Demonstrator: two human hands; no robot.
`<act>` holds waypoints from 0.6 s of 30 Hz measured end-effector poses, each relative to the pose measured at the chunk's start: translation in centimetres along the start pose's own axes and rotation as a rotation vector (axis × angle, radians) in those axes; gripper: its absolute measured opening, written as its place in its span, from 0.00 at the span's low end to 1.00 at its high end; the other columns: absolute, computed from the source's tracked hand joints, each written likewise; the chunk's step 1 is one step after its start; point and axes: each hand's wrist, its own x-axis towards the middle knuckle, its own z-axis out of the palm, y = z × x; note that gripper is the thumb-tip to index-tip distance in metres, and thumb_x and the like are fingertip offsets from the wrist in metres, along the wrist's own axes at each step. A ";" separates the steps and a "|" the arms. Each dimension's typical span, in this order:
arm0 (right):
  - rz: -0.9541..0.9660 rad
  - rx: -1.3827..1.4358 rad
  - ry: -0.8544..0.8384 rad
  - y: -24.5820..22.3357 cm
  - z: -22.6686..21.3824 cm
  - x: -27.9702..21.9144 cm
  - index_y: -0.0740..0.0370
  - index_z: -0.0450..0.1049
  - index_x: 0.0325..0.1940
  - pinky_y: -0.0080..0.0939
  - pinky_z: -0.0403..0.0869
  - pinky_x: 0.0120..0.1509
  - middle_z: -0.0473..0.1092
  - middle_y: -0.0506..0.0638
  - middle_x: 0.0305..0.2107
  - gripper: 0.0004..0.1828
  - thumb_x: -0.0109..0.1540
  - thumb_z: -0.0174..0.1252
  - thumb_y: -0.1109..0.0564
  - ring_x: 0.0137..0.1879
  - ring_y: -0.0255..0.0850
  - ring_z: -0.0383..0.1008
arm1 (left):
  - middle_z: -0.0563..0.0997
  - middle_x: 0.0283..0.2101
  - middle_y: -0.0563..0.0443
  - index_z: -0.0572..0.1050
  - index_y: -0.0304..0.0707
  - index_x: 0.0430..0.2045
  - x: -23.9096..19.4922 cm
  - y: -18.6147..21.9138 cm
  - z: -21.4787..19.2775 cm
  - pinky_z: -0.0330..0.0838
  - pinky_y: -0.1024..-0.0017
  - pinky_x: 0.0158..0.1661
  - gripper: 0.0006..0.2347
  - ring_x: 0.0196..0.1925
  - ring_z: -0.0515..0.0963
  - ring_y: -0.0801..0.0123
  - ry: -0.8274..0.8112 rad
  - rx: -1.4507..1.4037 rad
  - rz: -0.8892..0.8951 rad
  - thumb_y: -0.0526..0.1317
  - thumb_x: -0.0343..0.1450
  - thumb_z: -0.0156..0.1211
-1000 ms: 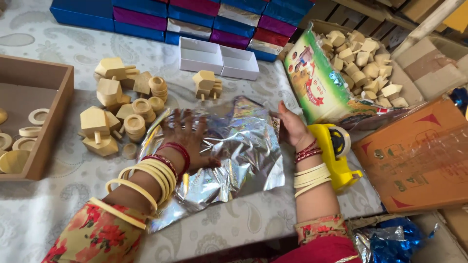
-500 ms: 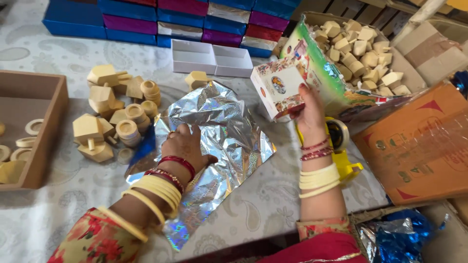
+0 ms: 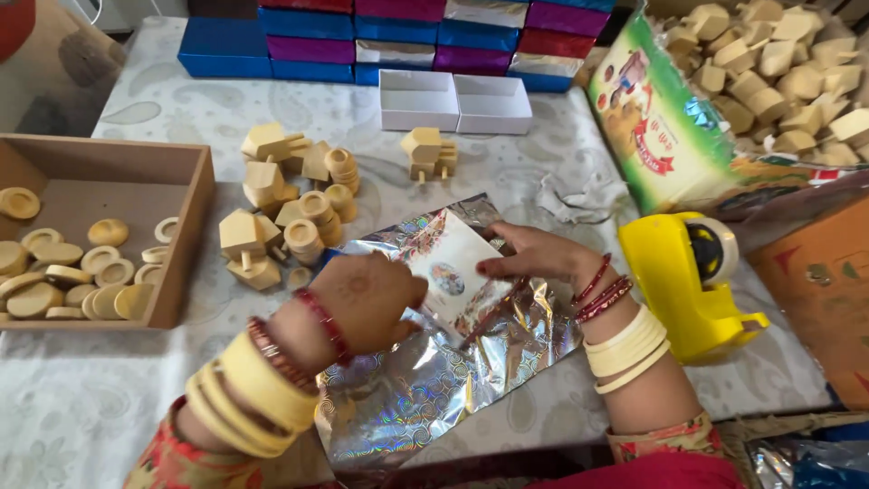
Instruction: The person wraps small wooden toys in blue and silver foil and then places them into small white cardboard boxes.
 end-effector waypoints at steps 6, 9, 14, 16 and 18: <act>0.035 -0.305 -0.083 -0.7 0.0 -0.2 0.65 0.76 0.51 0.40 0.73 0.54 0.79 0.54 0.43 0.41 0.55 0.59 0.25 0.50 0.40 0.77 | 0.78 0.54 0.48 0.76 0.47 0.51 -6.4 -2.1 3.2 0.60 0.51 0.60 0.28 0.62 0.72 0.54 -0.007 -0.013 0.251 0.51 0.55 0.70; 0.181 -0.497 -0.081 -1.9 0.7 -0.2 0.67 0.80 0.40 0.43 0.76 0.49 0.80 0.57 0.33 0.41 0.54 0.58 0.23 0.42 0.45 0.81 | 0.70 0.64 0.46 0.75 0.46 0.54 -8.2 -2.7 4.4 0.54 0.44 0.61 0.28 0.71 0.63 0.51 0.256 0.181 0.226 0.39 0.55 0.65; 0.061 -0.545 0.033 -1.1 1.2 0.0 0.63 0.78 0.42 0.44 0.75 0.47 0.79 0.57 0.33 0.41 0.50 0.62 0.23 0.42 0.46 0.80 | 0.70 0.65 0.47 0.77 0.47 0.46 -8.4 -3.7 5.1 0.52 0.39 0.62 0.21 0.73 0.59 0.49 0.238 0.294 0.130 0.31 0.58 0.58; -0.027 -0.515 0.068 -0.6 1.2 0.1 0.63 0.76 0.45 0.45 0.75 0.47 0.79 0.56 0.36 0.40 0.50 0.65 0.26 0.43 0.47 0.80 | 0.75 0.58 0.53 0.76 0.46 0.32 -8.3 -3.9 5.9 0.51 0.43 0.64 0.08 0.70 0.63 0.59 0.263 0.255 0.231 0.36 0.61 0.59; -0.069 -0.438 0.068 -1.0 1.3 0.1 0.62 0.75 0.48 0.45 0.75 0.47 0.79 0.56 0.37 0.38 0.51 0.66 0.28 0.43 0.47 0.80 | 0.77 0.55 0.54 0.76 0.45 0.36 -7.8 -3.0 5.5 0.51 0.43 0.63 0.10 0.68 0.65 0.59 0.269 0.186 0.261 0.36 0.61 0.59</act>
